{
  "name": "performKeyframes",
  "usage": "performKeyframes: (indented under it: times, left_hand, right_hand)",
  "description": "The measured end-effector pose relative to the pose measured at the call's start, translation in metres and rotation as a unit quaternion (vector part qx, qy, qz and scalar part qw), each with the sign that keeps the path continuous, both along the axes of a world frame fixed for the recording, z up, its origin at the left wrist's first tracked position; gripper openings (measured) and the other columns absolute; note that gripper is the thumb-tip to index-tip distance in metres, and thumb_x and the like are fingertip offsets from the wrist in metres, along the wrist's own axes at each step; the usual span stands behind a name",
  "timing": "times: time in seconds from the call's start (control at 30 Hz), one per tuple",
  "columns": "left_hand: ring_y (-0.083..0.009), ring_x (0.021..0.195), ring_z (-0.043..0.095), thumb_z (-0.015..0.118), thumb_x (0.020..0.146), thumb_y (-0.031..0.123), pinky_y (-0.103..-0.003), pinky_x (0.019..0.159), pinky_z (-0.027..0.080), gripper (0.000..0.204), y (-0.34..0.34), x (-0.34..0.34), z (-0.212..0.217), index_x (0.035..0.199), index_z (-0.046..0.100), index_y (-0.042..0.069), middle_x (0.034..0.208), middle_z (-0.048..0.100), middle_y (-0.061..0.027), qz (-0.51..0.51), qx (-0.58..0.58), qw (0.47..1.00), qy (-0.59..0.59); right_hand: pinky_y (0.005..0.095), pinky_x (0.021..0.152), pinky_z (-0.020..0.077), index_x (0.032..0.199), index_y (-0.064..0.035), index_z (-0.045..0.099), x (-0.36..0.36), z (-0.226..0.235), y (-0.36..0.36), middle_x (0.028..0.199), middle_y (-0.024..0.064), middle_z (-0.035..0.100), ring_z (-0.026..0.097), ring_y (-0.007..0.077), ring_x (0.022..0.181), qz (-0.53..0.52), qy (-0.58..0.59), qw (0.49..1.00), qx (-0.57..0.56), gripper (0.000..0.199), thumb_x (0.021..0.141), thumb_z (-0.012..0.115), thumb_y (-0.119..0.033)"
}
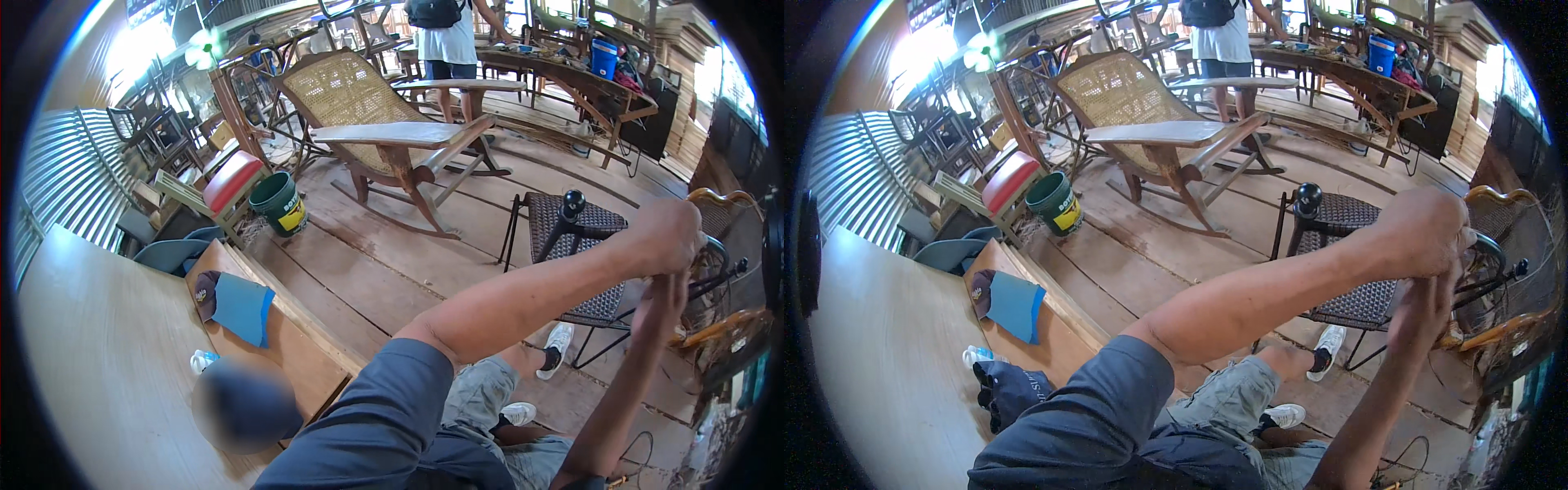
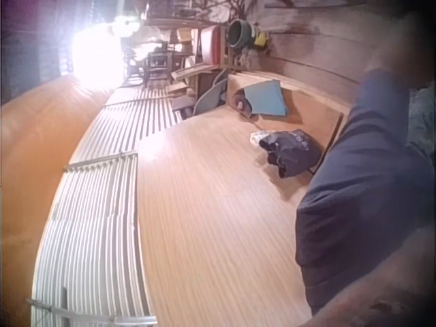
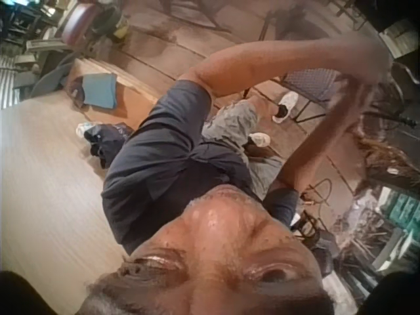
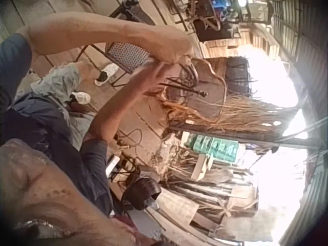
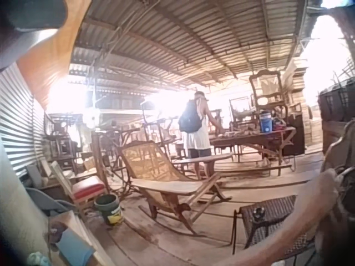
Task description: Weaving synthetic rattan strips around a metal chair frame to form the seat and backrest.
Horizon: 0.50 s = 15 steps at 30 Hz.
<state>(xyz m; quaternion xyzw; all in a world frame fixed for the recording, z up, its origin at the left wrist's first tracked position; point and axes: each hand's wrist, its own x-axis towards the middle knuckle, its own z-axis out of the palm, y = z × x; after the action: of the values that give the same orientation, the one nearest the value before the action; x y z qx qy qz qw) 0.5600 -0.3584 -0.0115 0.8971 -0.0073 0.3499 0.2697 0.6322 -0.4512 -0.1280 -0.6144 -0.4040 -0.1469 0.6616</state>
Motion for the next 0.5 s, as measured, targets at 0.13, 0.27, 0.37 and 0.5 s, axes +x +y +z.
performKeyframes:
  times: [0.13,0.27,0.37,0.5]
  left_hand:
    - [-0.0355,0.066,0.061,0.058,0.079,0.022,-0.043,0.060,0.048,0.025,-0.009,-0.004,-0.001,0.074,0.061,-0.002,0.068,0.060,-0.0204,0.021,0.060,0.996,-0.065]
    - [-0.0312,0.063,0.062,0.058,0.077,0.018,-0.039,0.056,0.048,0.019,-0.012,-0.002,-0.009,0.075,0.059,-0.001,0.069,0.060,-0.0173,0.067,0.076,0.986,-0.130]
    - [-0.0256,0.060,0.062,0.060,0.072,0.015,-0.035,0.051,0.048,0.020,-0.013,0.013,-0.017,0.080,0.058,-0.003,0.073,0.060,-0.0136,0.060,0.138,0.980,-0.134]
    - [-0.0257,0.058,0.060,0.059,0.073,0.014,-0.035,0.051,0.048,0.022,-0.006,-0.002,-0.015,0.083,0.057,-0.006,0.071,0.059,-0.0137,0.056,0.176,0.974,-0.133]
  right_hand:
    - [0.0339,0.092,0.0386,0.123,0.0042,0.047,0.000,-0.125,-0.080,0.117,0.0174,0.053,0.052,0.0237,0.105,0.041,0.263,0.963,0.028,0.043,0.095,0.041,-0.027]
    - [0.0380,0.093,0.0391,0.126,0.0024,0.042,0.041,-0.255,-0.267,0.126,0.0134,0.047,0.048,0.0254,0.111,-0.096,0.088,0.868,-0.480,0.038,0.091,0.045,-0.014]
    - [0.0380,0.082,0.0406,0.113,0.0025,0.049,0.038,-0.236,-0.291,0.111,0.0138,0.052,0.050,0.0258,0.096,-0.160,0.065,0.841,-0.512,0.031,0.089,0.047,-0.018]
    - [0.0381,0.067,0.0426,0.095,0.0026,0.057,-0.016,-0.197,-0.319,0.091,0.0143,0.059,0.054,0.0264,0.076,-0.249,0.046,0.803,-0.540,0.029,0.087,0.049,-0.025]
